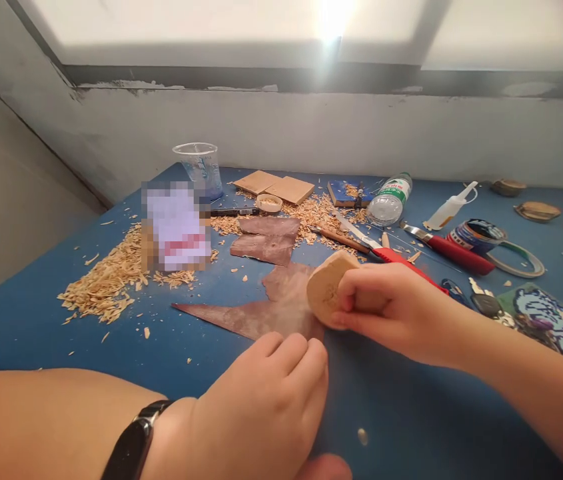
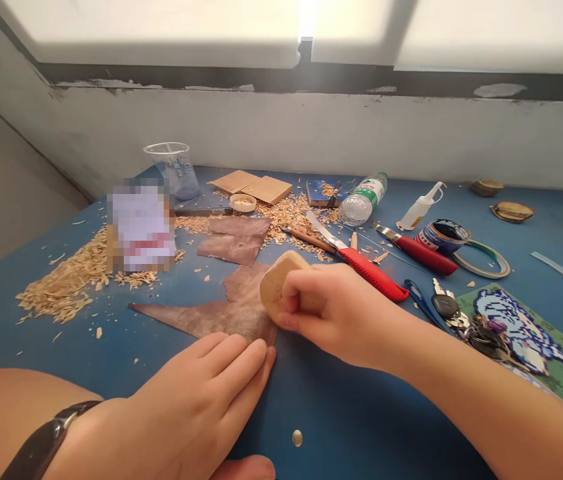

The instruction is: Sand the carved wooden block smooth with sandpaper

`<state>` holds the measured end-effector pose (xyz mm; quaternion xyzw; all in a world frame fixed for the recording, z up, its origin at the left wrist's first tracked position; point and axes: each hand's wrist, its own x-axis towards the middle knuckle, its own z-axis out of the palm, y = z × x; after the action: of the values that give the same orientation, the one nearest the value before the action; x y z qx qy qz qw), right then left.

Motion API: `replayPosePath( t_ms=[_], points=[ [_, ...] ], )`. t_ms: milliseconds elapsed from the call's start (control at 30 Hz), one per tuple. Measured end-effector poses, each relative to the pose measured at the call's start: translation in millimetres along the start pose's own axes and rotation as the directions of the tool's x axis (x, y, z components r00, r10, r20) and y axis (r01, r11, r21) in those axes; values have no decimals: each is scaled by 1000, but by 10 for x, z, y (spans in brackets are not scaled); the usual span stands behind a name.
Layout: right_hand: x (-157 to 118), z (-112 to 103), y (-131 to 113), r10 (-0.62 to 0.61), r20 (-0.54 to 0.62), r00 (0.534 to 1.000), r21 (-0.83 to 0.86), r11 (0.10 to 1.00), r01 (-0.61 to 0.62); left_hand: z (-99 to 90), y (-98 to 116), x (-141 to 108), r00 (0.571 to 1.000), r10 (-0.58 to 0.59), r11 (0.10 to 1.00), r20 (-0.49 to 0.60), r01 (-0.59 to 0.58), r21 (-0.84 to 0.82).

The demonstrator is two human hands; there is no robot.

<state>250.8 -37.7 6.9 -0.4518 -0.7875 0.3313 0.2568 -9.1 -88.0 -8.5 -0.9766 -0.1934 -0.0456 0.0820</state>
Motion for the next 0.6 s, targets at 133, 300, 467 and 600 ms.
replayPosePath(
  t_ms=[133,300,467,600],
  points=[
    [31,53,11,-178,-145,973,-251,958,137,66,80,8,999,35,997,13,-35,68],
    [50,126,-1,-229,-110,967,-193,959,206,165,144,-53,999,19,1000,47,-20,4],
    [58,126,2,-302,-58,952,-184,940,287,177,117,-97,992,13,990,129,5,-140],
    [65,118,35,-295,-110,949,-196,943,271,204,115,-68,996,88,991,10,-89,103]
  ],
)
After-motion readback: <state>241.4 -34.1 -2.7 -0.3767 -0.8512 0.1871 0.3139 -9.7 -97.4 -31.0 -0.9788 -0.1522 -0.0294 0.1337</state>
